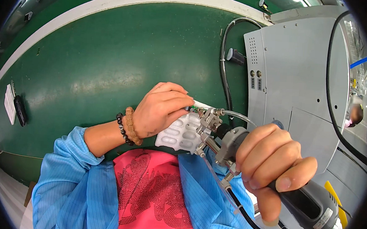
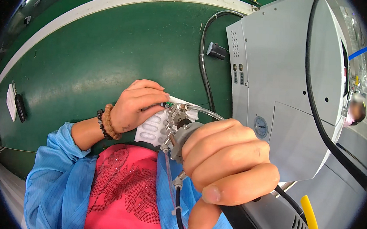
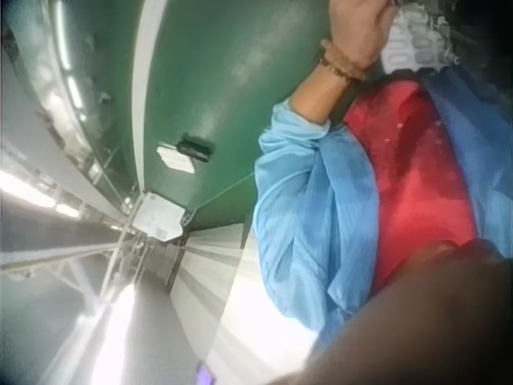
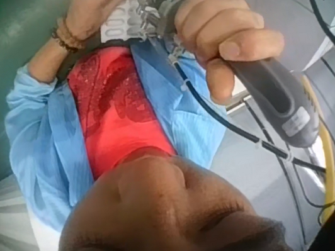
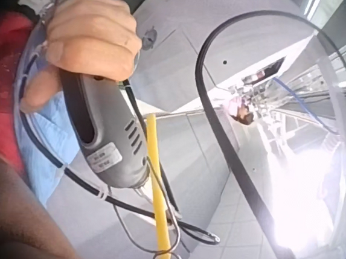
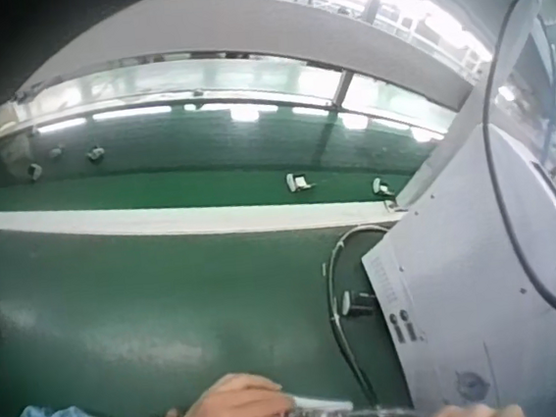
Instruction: The person uses a soldering iron to apply solder to small green circuit boards. They repeatedly pick up a board, hold it against a white foam holder, and apply the soldering iron to specific points on the board. After soldering, the person places the board on the green workbench and picks up the next one to continue the process.
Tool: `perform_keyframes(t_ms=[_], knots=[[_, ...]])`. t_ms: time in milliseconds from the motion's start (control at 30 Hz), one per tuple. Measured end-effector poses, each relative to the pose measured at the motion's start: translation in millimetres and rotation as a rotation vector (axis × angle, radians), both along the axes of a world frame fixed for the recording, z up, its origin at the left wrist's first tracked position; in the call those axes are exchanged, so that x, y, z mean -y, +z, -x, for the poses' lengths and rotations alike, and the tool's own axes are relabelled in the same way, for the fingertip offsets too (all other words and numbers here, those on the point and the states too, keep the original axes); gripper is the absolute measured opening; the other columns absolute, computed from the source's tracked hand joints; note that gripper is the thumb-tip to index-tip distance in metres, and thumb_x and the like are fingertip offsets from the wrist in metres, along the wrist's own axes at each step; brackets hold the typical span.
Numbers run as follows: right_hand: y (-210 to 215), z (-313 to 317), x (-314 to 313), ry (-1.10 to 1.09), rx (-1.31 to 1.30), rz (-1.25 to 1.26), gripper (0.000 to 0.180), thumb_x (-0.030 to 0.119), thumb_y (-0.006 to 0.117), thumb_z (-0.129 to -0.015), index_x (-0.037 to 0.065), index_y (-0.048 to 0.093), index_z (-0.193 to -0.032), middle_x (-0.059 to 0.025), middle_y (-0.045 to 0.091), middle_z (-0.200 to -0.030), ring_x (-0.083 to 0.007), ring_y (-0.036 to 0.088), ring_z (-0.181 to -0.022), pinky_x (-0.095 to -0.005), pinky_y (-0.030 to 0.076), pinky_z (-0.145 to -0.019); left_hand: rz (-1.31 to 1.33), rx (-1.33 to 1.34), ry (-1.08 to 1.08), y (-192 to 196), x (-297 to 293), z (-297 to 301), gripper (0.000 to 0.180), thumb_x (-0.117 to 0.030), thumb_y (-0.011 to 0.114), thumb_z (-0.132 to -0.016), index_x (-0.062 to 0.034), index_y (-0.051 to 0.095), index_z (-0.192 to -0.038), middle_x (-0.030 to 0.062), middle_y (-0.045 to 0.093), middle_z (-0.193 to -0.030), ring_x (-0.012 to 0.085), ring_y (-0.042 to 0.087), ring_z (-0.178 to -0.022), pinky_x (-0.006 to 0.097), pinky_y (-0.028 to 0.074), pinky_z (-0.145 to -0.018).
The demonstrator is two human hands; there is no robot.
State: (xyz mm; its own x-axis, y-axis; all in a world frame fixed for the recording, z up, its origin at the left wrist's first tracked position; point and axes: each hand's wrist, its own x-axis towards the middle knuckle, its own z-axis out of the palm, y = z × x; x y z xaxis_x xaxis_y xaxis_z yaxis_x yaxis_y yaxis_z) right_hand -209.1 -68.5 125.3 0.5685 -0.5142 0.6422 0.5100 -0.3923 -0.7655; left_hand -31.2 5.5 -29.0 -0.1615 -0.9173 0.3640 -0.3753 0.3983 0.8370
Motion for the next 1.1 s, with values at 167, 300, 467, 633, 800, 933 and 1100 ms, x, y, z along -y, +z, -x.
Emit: perform_keyframes(t_ms=[167,300,467,633,800,933,1100], knots=[[-5.7,-3.6,0.3,-0.03,-0.011,-0.001,0.045,0.038,0.076,-0.088,0.008,0.049,-0.108,-0.0015,0.06,-0.07,-0.011,0.059,-0.053,-0.0233,0.05,-0.045,-0.049,-0.022,-0.006,-1.3,1.8,0.8,0.031,-0.006,0.081,-0.072,-0.0038,0.073,-0.102,0.0089,0.073,-0.107,0.0283,0.066,-0.105,0.04,0.05,-0.091],[-6.6,-7.0,0.4,-0.031,-0.015,-0.009,0.045,0.039,0.076,-0.088,0.009,0.049,-0.108,-0.0011,0.059,-0.07,-0.0108,0.059,-0.053,-0.0235,0.049,-0.045,-0.043,-0.042,-0.004,-3.0,1.6,1.3,0.031,-0.006,0.081,-0.072,-0.0035,0.073,-0.102,0.0089,0.073,-0.107,0.0283,0.066,-0.105,0.04,0.05,-0.091],[-9.3,-10.1,0.6,-0.036,-0.037,-0.014,0.043,0.037,0.076,-0.089,0.01,0.048,-0.106,-0.0004,0.059,-0.07,-0.0108,0.058,-0.053,-0.0236,0.049,-0.046,-0.021,-0.043,-0.005,-2.9,1.7,-0.4,0.031,-0.005,0.08,-0.072,-0.0028,0.073,-0.102,0.0092,0.073,-0.106,0.0288,0.066,-0.103,0.04,0.05,-0.091],[-10.3,-14.5,6.3,0.06,-0.054,-0.045,0.04,0.033,0.078,-0.088,0.011,0.046,-0.1,-0.0001,0.058,-0.069,-0.0105,0.057,-0.051,-0.0244,0.048,-0.045,-0.013,-0.065,-0.008,-5.4,1.5,1.6,0.031,-0.005,0.079,-0.071,-0.0022,0.072,-0.102,0.0101,0.073,-0.104,0.0293,0.066,-0.102,0.041,0.051,-0.09],[-2.5,-17.1,8.1,0.043,-0.166,-0.033,0.04,0.031,0.077,-0.088,0.011,0.044,-0.098,-0.0001,0.058,-0.069,-0.0108,0.056,-0.05,-0.0249,0.047,-0.045,-0.023,-0.061,-0.011,-3.7,1.7,1.5,0.031,-0.005,0.079,-0.072,-0.0019,0.072,-0.102,0.011,0.072,-0.103,0.0296,0.066,-0.1,0.041,0.052,-0.088],[-0.2,-9.1,7.3,-0.008,-0.08,-0.038,0.039,0.033,0.076,-0.089,0.01,0.047,-0.1,0.0,0.058,-0.067,-0.0103,0.056,-0.049,-0.0237,0.047,-0.045,-0.029,-0.057,-0.015,-0.4,1.4,3.2,0.03,-0.006,0.079,-0.073,-0.0018,0.072,-0.102,0.0114,0.072,-0.102,0.0299,0.066,-0.1,0.04,0.053,-0.088],[14.7,28.8,-5.2,-0.011,0.152,-0.039,0.041,0.035,0.08,-0.086,0.008,0.054,-0.102,0.0002,0.059,-0.063,-0.0086,0.055,-0.046,-0.0204,0.049,-0.045,-0.091,-0.06,-0.015,-6.1,0.3,0.5,0.029,-0.007,0.079,-0.074,-0.0018,0.073,-0.102,0.012,0.072,-0.102,0.0307,0.066,-0.102,0.04,0.053,-0.088]])
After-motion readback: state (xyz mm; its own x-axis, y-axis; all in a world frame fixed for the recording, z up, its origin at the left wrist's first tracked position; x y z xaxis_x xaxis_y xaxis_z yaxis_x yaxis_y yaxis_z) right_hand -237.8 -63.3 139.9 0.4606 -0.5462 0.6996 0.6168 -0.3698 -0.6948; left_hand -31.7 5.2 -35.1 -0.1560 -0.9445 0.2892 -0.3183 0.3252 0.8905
